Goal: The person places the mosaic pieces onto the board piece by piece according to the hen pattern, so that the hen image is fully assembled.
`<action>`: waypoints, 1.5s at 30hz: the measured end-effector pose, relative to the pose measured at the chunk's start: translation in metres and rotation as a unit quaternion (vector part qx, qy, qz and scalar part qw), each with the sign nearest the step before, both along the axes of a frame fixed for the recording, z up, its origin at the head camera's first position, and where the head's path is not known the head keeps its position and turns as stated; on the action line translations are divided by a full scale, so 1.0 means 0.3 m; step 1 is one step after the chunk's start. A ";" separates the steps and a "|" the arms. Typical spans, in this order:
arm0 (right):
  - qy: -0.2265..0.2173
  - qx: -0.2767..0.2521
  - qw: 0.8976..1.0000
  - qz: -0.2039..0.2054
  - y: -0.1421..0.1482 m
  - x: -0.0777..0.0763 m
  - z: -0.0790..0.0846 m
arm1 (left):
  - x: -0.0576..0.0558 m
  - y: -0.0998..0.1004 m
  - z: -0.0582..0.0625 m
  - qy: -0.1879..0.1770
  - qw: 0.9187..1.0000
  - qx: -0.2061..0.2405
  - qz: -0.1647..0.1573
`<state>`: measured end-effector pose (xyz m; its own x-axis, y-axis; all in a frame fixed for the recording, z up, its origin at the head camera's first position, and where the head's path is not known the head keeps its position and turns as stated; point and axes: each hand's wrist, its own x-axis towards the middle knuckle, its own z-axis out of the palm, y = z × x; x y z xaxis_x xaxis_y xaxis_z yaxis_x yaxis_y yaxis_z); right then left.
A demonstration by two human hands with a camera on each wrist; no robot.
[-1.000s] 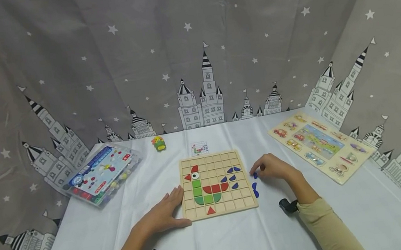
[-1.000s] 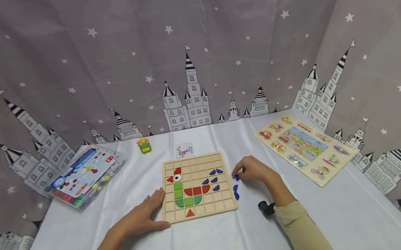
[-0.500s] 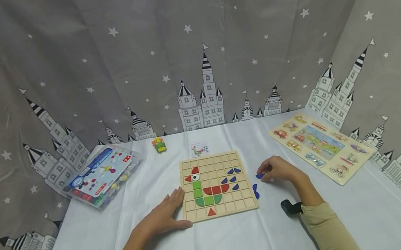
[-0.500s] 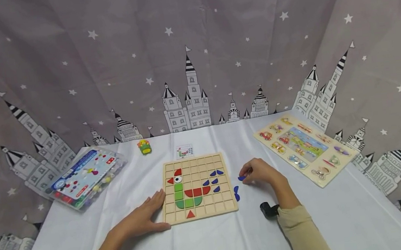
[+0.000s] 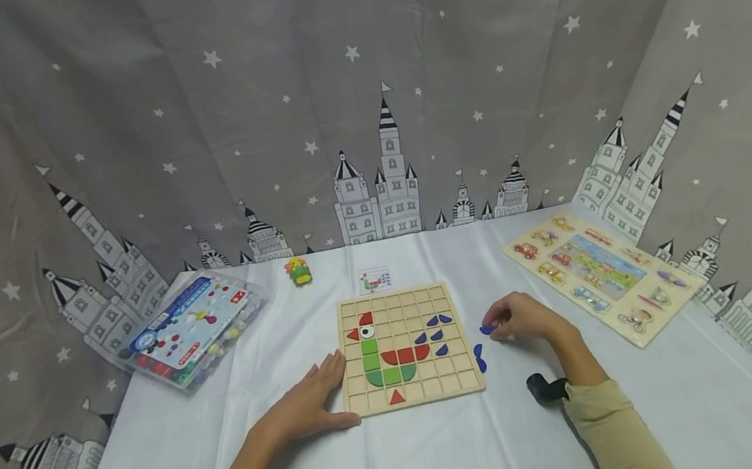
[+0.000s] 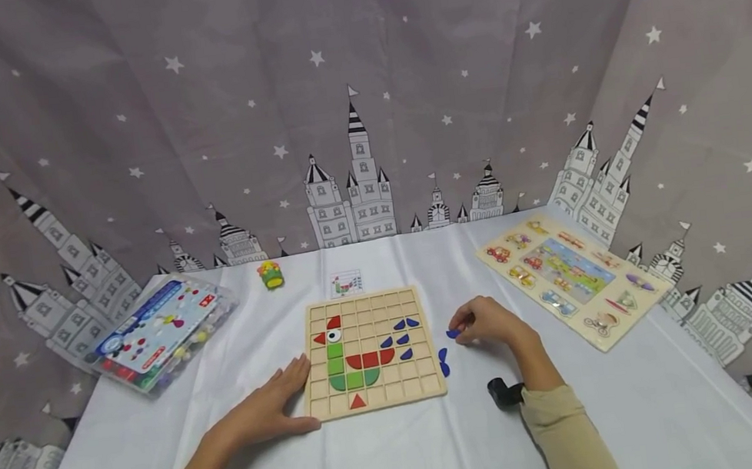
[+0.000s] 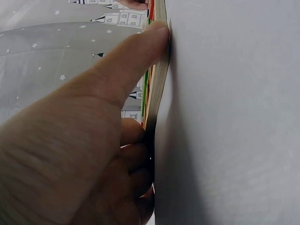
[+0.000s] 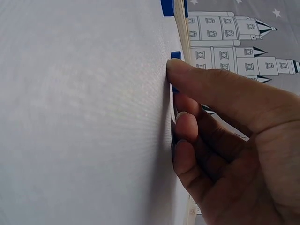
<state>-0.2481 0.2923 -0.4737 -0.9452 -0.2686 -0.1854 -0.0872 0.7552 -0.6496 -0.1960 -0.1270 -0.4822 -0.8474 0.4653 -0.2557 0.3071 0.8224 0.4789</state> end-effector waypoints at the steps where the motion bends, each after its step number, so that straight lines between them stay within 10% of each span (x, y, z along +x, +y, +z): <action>1: 0.000 -0.001 1.000 -0.002 -0.001 0.000 0.000 | 0.000 0.000 0.000 0.001 1.000 -0.001 0.000; 45: 0.005 0.033 0.999 -0.010 -0.215 -0.032 0.069 | -0.003 -0.003 -0.001 0.008 1.000 0.010 -0.004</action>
<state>-0.2575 0.2279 -0.4530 -0.9518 -0.2378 -0.1935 -0.0781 0.7985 -0.5969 -0.1967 -0.1281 -0.4826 -0.8471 0.4778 -0.2328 0.3216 0.8095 0.4911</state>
